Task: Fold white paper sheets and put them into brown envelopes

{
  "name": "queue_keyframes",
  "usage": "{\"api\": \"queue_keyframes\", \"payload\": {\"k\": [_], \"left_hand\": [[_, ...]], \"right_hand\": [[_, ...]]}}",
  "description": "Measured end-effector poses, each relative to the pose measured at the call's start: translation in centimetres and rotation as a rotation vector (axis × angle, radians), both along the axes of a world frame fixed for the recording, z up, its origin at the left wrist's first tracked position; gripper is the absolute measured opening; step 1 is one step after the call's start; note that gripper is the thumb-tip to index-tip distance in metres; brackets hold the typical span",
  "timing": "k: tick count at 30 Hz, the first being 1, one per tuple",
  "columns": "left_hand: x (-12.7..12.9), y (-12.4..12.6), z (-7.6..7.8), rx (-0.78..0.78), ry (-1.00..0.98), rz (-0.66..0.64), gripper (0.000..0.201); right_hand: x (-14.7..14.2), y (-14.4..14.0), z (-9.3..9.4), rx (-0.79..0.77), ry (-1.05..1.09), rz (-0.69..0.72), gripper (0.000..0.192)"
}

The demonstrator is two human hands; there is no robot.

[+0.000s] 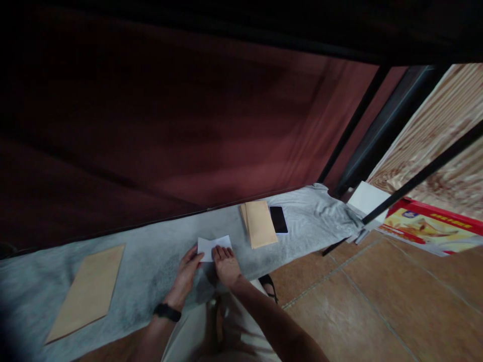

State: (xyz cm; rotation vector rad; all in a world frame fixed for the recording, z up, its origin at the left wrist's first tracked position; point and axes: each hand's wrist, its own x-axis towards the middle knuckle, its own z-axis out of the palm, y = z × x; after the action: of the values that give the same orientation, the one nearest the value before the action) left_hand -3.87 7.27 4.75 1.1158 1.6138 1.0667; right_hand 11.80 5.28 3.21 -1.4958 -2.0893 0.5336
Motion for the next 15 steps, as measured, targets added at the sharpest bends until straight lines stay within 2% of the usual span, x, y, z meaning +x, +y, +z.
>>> {"api": "queue_keyframes", "payload": {"k": [3,6,8,11,13,15], "left_hand": [[-0.2,-0.1,0.8,-0.013,-0.242,0.065,0.049],[-0.2,-0.2,0.9,-0.097,-0.380,0.128,0.045],[0.1,-0.5,0.4,-0.143,-0.387,0.126,0.048],[0.6,-0.8,-0.4,-0.150,-0.368,0.100,0.056],[0.7,-0.8,-0.9,-0.087,-0.233,0.051,0.060],[0.4,-0.5,-1.1,-0.007,-0.086,0.001,0.063]], "right_hand": [[-0.1,1.1,1.2,-0.082,0.480,-0.158,0.038],[-0.5,2.0,1.6,-0.129,0.695,-0.246,0.048],[-0.8,2.0,1.3,-0.161,0.756,-0.255,0.057],[-1.2,1.3,0.2,-0.265,0.932,-0.274,0.056],[-1.1,0.8,-0.7,-0.331,1.000,-0.289,0.053],[-0.7,0.5,-1.7,-0.327,0.942,-0.311,0.051]]}}
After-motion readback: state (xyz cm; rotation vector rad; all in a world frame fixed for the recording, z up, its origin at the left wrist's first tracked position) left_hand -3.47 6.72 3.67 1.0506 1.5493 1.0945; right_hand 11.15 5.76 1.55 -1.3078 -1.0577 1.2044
